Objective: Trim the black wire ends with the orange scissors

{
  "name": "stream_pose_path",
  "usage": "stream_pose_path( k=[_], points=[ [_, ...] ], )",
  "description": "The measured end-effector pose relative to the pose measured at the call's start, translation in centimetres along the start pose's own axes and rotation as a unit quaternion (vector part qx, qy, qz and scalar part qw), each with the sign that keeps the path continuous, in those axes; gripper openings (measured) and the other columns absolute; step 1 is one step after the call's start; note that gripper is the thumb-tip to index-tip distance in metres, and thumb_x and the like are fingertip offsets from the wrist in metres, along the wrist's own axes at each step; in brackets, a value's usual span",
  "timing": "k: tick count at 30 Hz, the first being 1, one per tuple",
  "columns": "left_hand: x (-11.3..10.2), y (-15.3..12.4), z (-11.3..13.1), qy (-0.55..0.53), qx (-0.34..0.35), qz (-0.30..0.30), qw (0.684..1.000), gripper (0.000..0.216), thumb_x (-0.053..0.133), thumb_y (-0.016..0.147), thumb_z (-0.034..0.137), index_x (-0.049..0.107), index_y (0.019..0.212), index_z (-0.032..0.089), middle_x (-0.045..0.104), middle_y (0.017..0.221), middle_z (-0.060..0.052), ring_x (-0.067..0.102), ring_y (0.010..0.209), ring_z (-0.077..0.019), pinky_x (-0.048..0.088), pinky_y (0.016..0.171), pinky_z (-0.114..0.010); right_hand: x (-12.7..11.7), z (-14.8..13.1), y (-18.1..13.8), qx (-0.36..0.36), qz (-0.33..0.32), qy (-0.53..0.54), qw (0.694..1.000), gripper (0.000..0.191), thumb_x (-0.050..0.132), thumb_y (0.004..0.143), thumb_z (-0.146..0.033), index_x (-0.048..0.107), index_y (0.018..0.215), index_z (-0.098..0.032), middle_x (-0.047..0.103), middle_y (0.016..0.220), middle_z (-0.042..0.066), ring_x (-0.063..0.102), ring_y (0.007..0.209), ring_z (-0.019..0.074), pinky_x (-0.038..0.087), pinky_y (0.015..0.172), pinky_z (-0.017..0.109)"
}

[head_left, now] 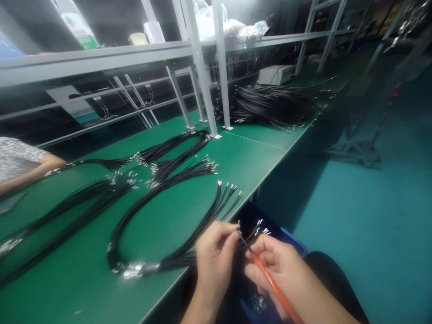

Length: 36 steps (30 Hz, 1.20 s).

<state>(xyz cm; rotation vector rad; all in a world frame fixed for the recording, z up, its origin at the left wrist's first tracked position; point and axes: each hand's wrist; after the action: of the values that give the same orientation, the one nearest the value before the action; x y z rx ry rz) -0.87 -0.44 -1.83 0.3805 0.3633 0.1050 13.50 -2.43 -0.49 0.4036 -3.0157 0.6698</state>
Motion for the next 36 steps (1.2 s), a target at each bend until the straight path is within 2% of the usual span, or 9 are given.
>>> stream_pose_path(
  k=[6,12,16,19,22,24,27,30,36],
  points=[
    [0.0,0.0,0.5,0.021,0.011,-0.006,1.000,0.006,0.063,0.082,0.017,0.066,0.079,0.021,0.066,0.076,0.001,0.062,0.071,-0.0142,0.047,0.065,-0.023,-0.1,0.3,0.5,-0.180,0.191,0.019,0.965,0.027,0.070,0.071,-0.026,0.054,0.093,-0.023,0.067,0.078,0.001,0.066,0.072,0.0171,0.053,0.065,0.026],
    [0.4,-0.2,1.2,0.066,0.020,-0.032,0.997,0.010,0.059,0.084,0.018,0.068,0.080,0.019,0.066,0.073,-0.001,0.061,0.066,-0.0144,0.047,0.062,-0.024,0.7,-0.8,1.7,-0.242,0.215,-0.040,0.945,0.026,0.065,0.076,-0.019,0.052,0.097,-0.024,0.068,0.084,0.003,0.067,0.075,0.0173,0.054,0.067,0.026],
    [0.6,-0.2,1.1,0.080,0.017,-0.043,0.996,0.010,0.058,0.084,0.019,0.067,0.081,0.019,0.065,0.074,-0.002,0.061,0.067,-0.0149,0.046,0.061,-0.024,1.1,0.0,2.2,-0.273,0.261,-0.066,0.924,0.025,0.063,0.075,-0.015,0.055,0.097,-0.025,0.069,0.084,0.003,0.068,0.075,0.0186,0.055,0.066,0.026],
    [0.3,-0.1,0.9,0.072,0.008,-0.040,0.997,0.010,0.058,0.084,0.018,0.067,0.079,0.019,0.064,0.073,-0.001,0.060,0.066,-0.0143,0.045,0.061,-0.024,1.0,0.7,1.8,-0.289,0.257,-0.092,0.918,0.026,0.064,0.074,-0.015,0.058,0.097,-0.025,0.070,0.087,0.005,0.068,0.079,0.0201,0.056,0.069,0.028],
    [-0.2,0.2,0.8,0.040,-0.023,-0.040,0.998,0.011,0.058,0.085,0.020,0.066,0.078,0.019,0.063,0.073,-0.001,0.059,0.068,-0.0142,0.044,0.064,-0.024,0.3,0.4,0.7,-0.279,0.219,-0.089,0.931,0.026,0.067,0.073,-0.018,0.058,0.096,-0.024,0.069,0.085,0.005,0.067,0.078,0.0205,0.055,0.069,0.029],
    [-0.6,0.5,0.8,0.003,-0.052,-0.048,0.997,0.011,0.058,0.085,0.022,0.066,0.079,0.018,0.063,0.074,-0.001,0.058,0.070,-0.0145,0.043,0.065,-0.024,-0.8,-0.4,-0.1,-0.241,0.150,-0.051,0.957,0.024,0.068,0.074,-0.021,0.055,0.095,-0.024,0.067,0.083,0.004,0.065,0.078,0.0191,0.053,0.068,0.028],
    [-1.0,0.8,0.8,-0.052,-0.086,-0.060,0.993,0.010,0.060,0.084,0.024,0.066,0.080,0.018,0.063,0.076,-0.001,0.058,0.072,-0.0151,0.043,0.067,-0.024,-2.6,-1.8,-0.4,-0.154,-0.047,0.019,0.987,0.022,0.068,0.073,-0.019,0.055,0.091,-0.021,0.063,0.083,0.001,0.057,0.072,0.0134,0.046,0.064,0.024],
    [-1.4,1.0,0.9,-0.090,-0.099,-0.067,0.989,0.011,0.061,0.083,0.025,0.067,0.079,0.017,0.062,0.077,-0.002,0.057,0.074,-0.0156,0.043,0.070,-0.025,-3.8,-2.1,0.3,-0.086,-0.192,0.091,0.973,0.027,0.073,0.068,-0.027,0.056,0.087,-0.016,0.059,0.068,0.000,0.046,0.058,0.0091,0.034,0.051,0.021],
    [-1.7,0.8,1.1,-0.115,-0.096,-0.080,0.985,0.011,0.062,0.082,0.026,0.068,0.078,0.018,0.060,0.075,-0.002,0.056,0.072,-0.0156,0.043,0.069,-0.025,-3.6,-0.9,1.7,-0.008,-0.233,0.170,0.958,0.029,0.075,0.068,-0.029,0.057,0.086,-0.014,0.058,0.065,-0.001,0.042,0.048,0.0051,0.019,0.043,0.019]
  ],
)
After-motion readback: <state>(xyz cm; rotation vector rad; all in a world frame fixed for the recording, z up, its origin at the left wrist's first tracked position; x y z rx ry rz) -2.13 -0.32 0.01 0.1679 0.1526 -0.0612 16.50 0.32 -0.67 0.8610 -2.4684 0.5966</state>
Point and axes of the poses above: each hand's wrist, its own y-axis towards the middle knuckle, its own x-axis out of the palm, z = x × y
